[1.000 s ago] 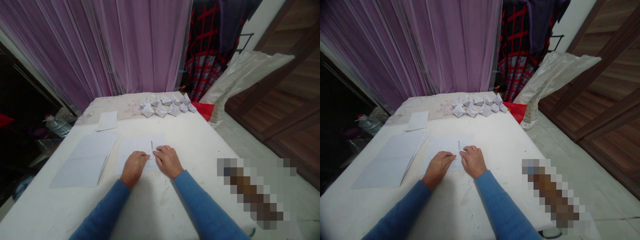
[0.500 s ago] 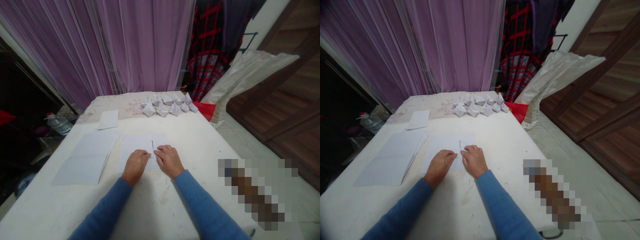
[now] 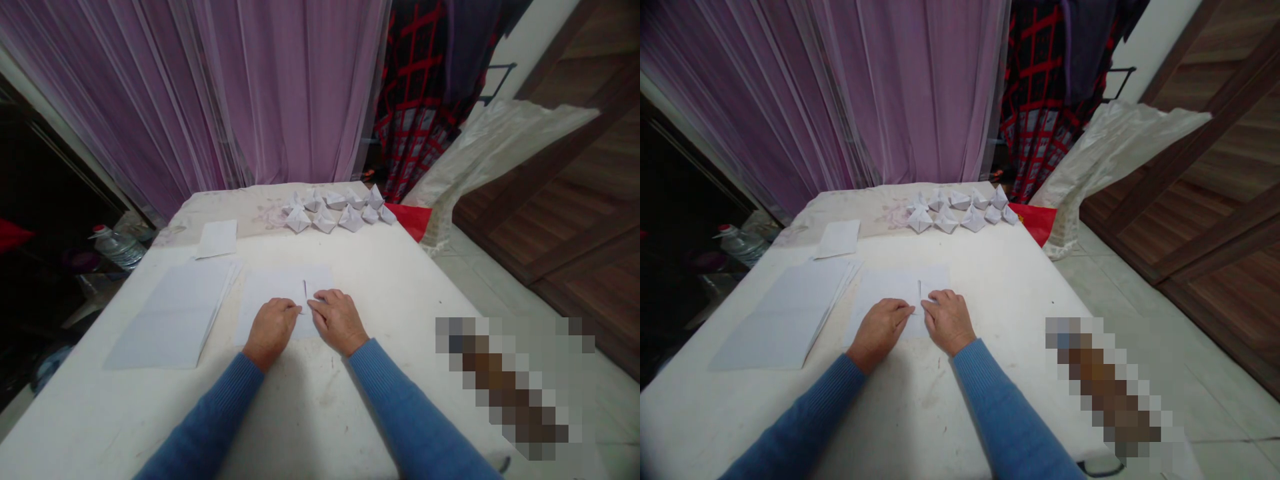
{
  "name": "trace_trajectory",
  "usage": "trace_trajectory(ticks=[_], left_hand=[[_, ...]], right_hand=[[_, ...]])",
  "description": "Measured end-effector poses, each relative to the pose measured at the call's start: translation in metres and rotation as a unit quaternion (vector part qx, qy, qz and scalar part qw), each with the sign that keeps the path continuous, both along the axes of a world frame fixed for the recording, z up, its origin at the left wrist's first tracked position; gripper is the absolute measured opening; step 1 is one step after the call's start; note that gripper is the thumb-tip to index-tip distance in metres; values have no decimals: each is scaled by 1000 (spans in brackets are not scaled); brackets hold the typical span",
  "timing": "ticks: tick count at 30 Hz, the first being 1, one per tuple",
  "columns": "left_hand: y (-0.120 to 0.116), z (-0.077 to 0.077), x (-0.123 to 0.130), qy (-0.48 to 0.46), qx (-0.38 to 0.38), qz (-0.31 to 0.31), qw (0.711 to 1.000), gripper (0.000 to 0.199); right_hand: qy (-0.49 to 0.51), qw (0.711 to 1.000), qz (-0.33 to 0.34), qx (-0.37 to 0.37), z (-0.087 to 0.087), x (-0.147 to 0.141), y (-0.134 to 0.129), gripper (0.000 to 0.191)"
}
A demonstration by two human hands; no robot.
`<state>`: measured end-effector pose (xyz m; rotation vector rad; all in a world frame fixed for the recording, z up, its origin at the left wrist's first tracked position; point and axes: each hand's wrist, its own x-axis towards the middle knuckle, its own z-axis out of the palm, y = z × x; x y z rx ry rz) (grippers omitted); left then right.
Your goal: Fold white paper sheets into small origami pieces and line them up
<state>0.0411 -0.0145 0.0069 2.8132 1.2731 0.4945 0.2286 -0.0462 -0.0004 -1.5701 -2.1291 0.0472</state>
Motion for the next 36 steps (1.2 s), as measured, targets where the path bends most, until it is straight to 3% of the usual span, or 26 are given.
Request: trace_trajectory(ticks=[14,24,36], left_hand=[[-1,1,1,13,1,5,1000,25],[-8,18,5,103,-24,-8,994,25],[-15,18,7,103,0,-14,995,29]], right_hand=[[-2,1000,-1,0,-1,0,0,23],[-10,1000,0,9,-3,0,1,24],[-13,1000,-1,-6,-2,0,0,25]])
